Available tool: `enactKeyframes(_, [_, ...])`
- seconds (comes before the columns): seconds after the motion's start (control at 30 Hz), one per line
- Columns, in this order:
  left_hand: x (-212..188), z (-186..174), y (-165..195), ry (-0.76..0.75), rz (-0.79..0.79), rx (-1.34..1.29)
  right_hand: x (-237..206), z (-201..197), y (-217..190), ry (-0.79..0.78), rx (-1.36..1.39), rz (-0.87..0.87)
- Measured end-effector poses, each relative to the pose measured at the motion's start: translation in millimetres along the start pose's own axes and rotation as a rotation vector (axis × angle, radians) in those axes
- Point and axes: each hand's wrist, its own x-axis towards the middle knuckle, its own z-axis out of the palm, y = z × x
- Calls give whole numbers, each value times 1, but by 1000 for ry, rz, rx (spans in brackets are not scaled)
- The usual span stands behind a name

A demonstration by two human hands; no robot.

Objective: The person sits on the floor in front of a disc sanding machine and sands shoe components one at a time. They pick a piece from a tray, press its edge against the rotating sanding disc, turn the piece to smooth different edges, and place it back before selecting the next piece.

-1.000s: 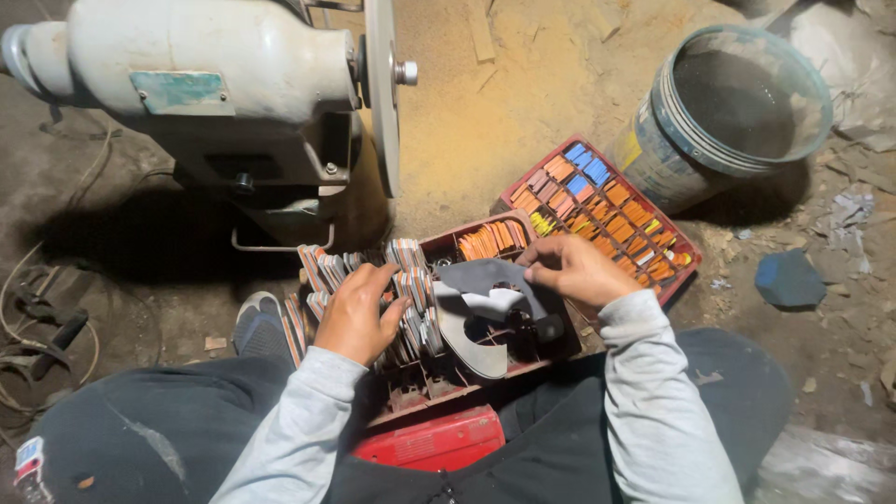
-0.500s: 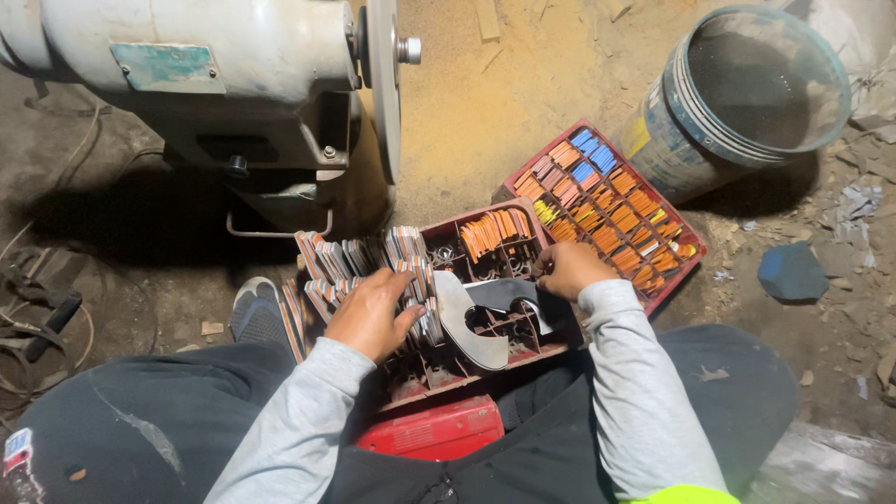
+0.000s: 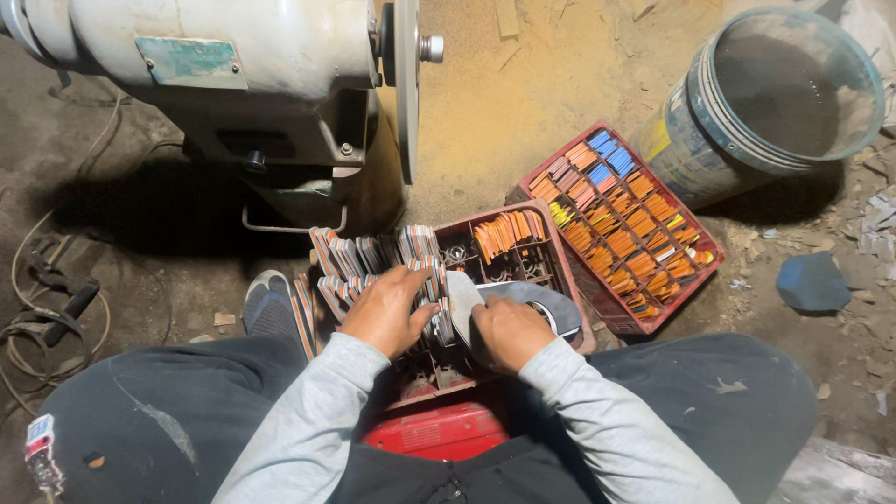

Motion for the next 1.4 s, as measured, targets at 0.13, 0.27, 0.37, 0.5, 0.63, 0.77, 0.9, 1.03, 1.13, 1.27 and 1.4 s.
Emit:
enactKeyframes(0.13, [2,0,-1,-1,9,3,0,5,-1,-1,-25,-10])
enactKeyframes(0.27, [2,0,0,2,2,-7,1,11,-6,-3,-73,-25])
enactKeyframes(0.37, [1,0,0,11,8,-8,0,11,-10,28,-40,-24])
enactKeyframes(0.5, [1,-1,0,19,11,-7,1,-10,-11,-49,27,-20])
enactKeyframes(0.63, [1,-2,-2,83,68,-79,3,-64,7,37,311,-33])
enactKeyframes(0.77, [3,4,-6,125,133,-204,5,-111,21,60,447,41])
enactKeyframes(0.9, [6,13,-9,15,88,-357,13,-131,26,92,512,-27])
enactKeyframes(1.03, [11,21,-9,91,-41,-314,21,-143,39,224,437,-106])
enactKeyframes(1.13, [15,23,-10,172,-129,-354,21,-150,46,165,559,-126])
enactKeyframes(1.27, [17,20,-11,-247,-131,-806,25,-154,45,73,650,-228])
enactKeyframes(1.4, [10,9,-10,-576,-165,-1194,35,-153,44,152,646,-294])
